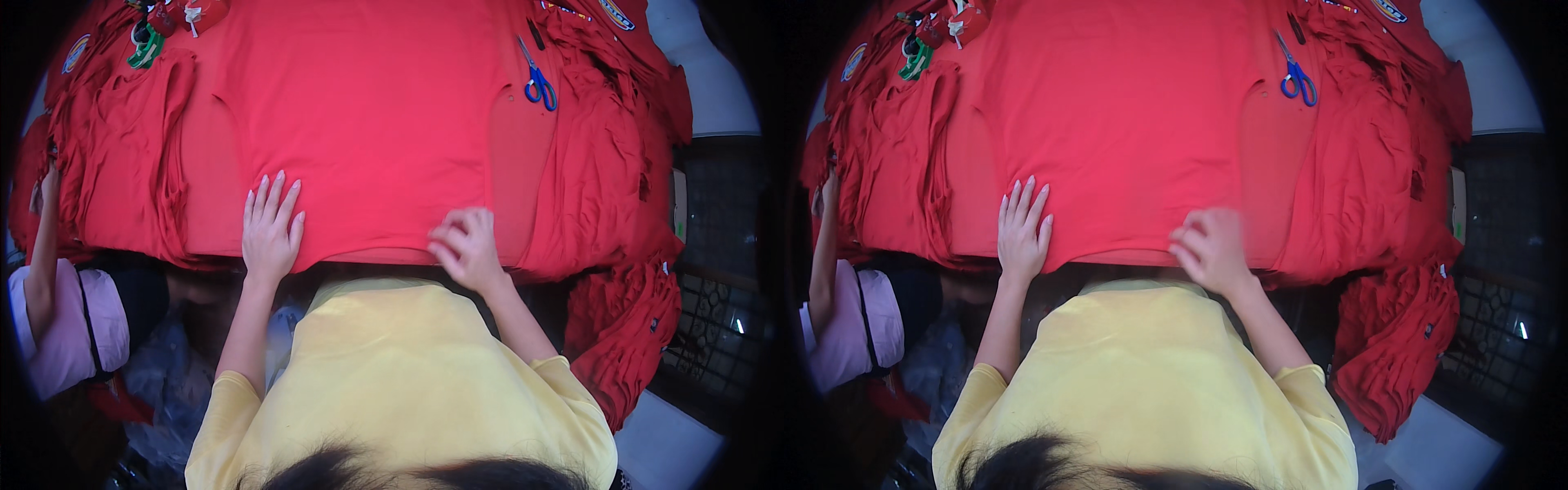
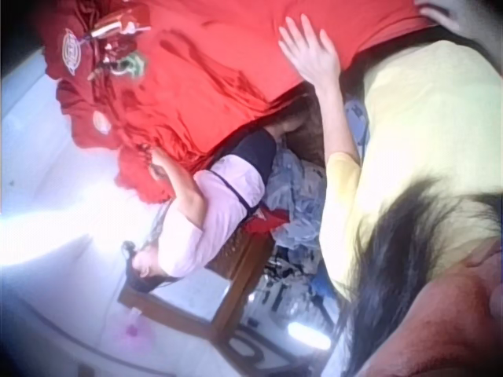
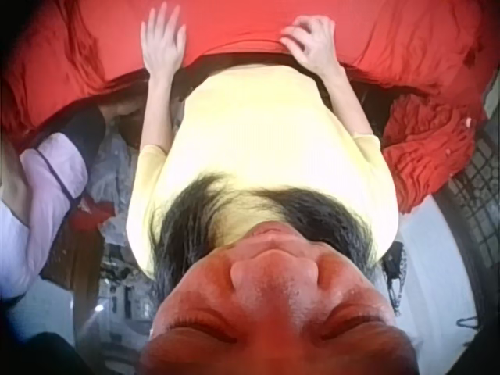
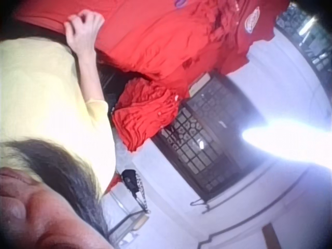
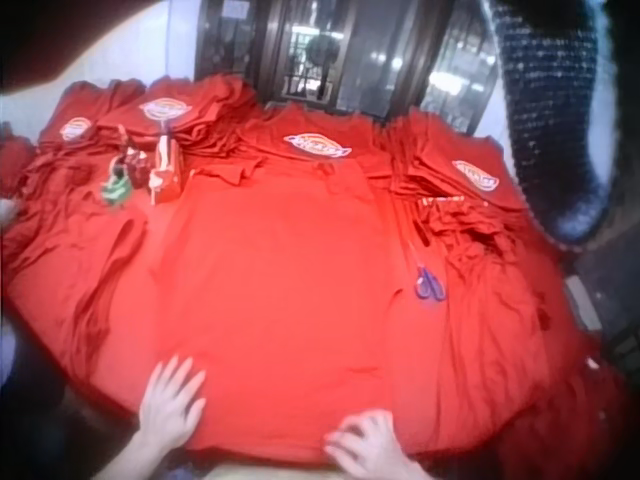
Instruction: The person folds red t-shirts on a table, smoothing the fabric by hand. They use scissors to trim loose threads, apply small labels to the neck area, and place the folded items into stacks.
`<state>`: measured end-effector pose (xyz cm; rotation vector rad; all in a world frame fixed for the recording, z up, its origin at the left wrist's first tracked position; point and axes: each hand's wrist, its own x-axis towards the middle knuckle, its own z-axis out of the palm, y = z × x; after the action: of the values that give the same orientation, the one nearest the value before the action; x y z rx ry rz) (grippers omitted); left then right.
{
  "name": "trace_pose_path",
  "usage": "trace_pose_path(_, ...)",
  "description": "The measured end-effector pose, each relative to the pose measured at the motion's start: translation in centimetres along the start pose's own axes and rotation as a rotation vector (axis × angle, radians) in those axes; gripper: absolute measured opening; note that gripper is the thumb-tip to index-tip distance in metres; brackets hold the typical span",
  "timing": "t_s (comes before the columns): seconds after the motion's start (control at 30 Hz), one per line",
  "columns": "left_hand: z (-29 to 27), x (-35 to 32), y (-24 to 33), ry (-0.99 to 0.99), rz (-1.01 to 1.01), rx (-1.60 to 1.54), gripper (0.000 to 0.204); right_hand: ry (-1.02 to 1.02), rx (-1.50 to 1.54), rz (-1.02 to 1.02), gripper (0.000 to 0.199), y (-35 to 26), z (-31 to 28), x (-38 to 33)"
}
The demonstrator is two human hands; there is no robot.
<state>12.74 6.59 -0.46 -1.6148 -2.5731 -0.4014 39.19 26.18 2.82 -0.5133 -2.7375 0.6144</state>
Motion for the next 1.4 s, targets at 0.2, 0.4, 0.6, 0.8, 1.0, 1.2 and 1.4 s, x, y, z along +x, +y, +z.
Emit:
trace_pose_path(0.2, -0.1, 0.1, 0.0, -0.03, 0.003, 0.005, 0.046, -0.225, -0.127, -0.09, 0.018, -0.8, 1.4, -5.1)
trace_pose_path(0.4, -0.6, 0.1, -2.1, 0.173, -0.193, -0.253, 0.039, -0.343, 0.003, 0.201, 0.036, -0.1, -6.0, -2.7)
trace_pose_path(0.6, -0.9, 1.5, -3.9, 0.146, -0.226, -0.129, 0.036, 0.074, -0.189, 0.338, 0.023, 3.6, -1.8, -1.5)
trace_pose_path(0.8, -8.5, -1.1, -4.7, -0.744, -0.322, -0.477, 0.023, -0.812, 0.067, 0.531, 0.016, 2.9, -7.3, -4.3)
trace_pose_path(1.0, -6.2, 2.2, -6.2, 0.096, -0.216, -0.167, 0.032, 0.078, -0.214, 0.371, 0.03, 6.4, -5.9, 1.5)
trace_pose_path(1.2, -5.8, 0.7, -9.4, -0.047, -0.143, -0.004, 0.053, 0.065, -0.284, 0.19, 0.047, 9.9, -4.7, 0.2)
trace_pose_path(1.4, -6.1, 5.1, -11.0, 0.042, 0.342, -0.023, 0.04, -0.095, -0.319, 0.105, 0.037, 11.3, -5.5, 2.6)
